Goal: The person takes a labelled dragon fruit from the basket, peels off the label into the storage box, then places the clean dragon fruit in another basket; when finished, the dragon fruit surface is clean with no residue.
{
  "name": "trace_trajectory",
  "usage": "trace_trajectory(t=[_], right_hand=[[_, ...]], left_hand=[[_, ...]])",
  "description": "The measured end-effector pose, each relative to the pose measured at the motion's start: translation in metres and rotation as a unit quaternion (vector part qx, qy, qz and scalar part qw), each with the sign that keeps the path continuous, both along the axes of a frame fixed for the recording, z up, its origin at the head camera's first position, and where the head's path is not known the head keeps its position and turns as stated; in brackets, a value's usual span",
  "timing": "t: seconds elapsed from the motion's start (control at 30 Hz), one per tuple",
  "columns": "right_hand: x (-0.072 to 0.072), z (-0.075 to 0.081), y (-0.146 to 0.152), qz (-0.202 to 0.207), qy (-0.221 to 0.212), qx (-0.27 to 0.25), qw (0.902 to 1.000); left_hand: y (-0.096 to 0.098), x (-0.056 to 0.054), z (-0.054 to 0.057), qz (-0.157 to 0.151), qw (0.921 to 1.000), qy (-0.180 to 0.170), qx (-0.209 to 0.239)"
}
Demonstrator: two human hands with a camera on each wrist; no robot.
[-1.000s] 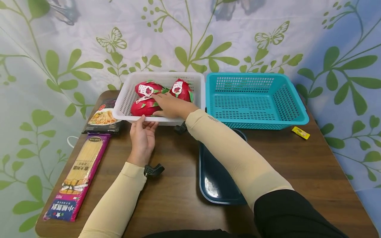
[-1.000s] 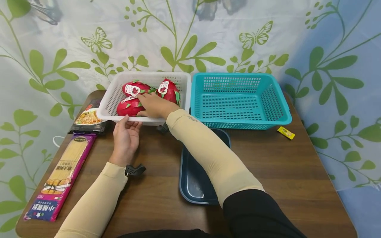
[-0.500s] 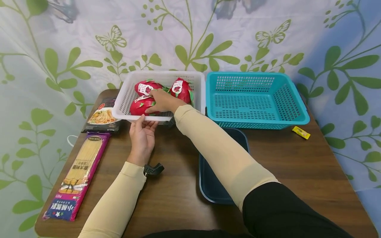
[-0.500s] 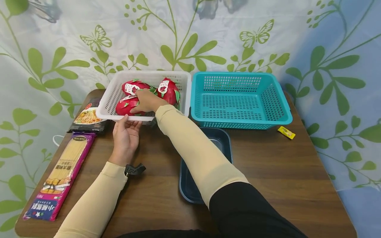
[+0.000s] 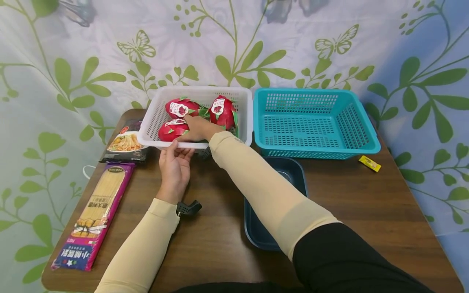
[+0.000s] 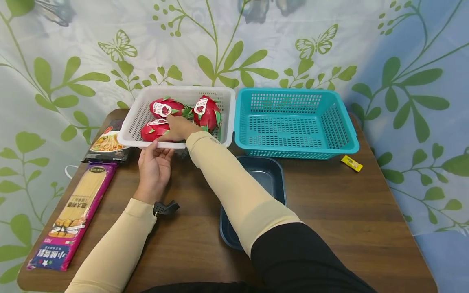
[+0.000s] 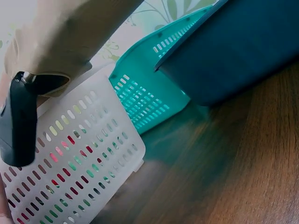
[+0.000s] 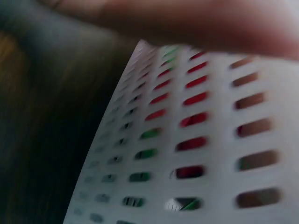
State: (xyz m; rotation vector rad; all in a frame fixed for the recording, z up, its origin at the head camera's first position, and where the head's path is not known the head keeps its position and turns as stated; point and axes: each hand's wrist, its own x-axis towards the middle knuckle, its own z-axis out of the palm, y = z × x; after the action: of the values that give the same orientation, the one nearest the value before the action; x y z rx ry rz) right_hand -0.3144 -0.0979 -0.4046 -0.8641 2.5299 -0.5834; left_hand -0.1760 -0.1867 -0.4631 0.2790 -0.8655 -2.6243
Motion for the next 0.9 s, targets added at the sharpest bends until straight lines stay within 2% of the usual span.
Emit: trace_trajectory(t=[0.23,0.43,0.57,0.77,0.9], right_hand=[[-0.005,-0.006,-0.005,0.019,0.021,-0.010,0.9995],[-0.003,-0.002,-0.002,0.015,0.029,-0.032,0.9990],[0.001,0.007,0.002,-0.004,0.030,-0.084,0.9960],[0.007,0.028,0.009,-0.053,0.020,-0.176,0.9828],[0.010,0.042,0.016,-0.049,0.018,-0.209,0.9766]], left_hand=[[0.000,0.000,0.000,0.002,1.0000,0.001,-0.005],[0.000,0.001,0.002,0.001,1.0000,-0.009,-0.004],[0.000,0.001,0.002,-0.005,0.9999,-0.016,-0.003],[-0.001,0.000,0.001,-0.007,0.9998,-0.008,-0.016],[-0.002,0.001,0.001,-0.009,0.9999,-0.002,-0.014]])
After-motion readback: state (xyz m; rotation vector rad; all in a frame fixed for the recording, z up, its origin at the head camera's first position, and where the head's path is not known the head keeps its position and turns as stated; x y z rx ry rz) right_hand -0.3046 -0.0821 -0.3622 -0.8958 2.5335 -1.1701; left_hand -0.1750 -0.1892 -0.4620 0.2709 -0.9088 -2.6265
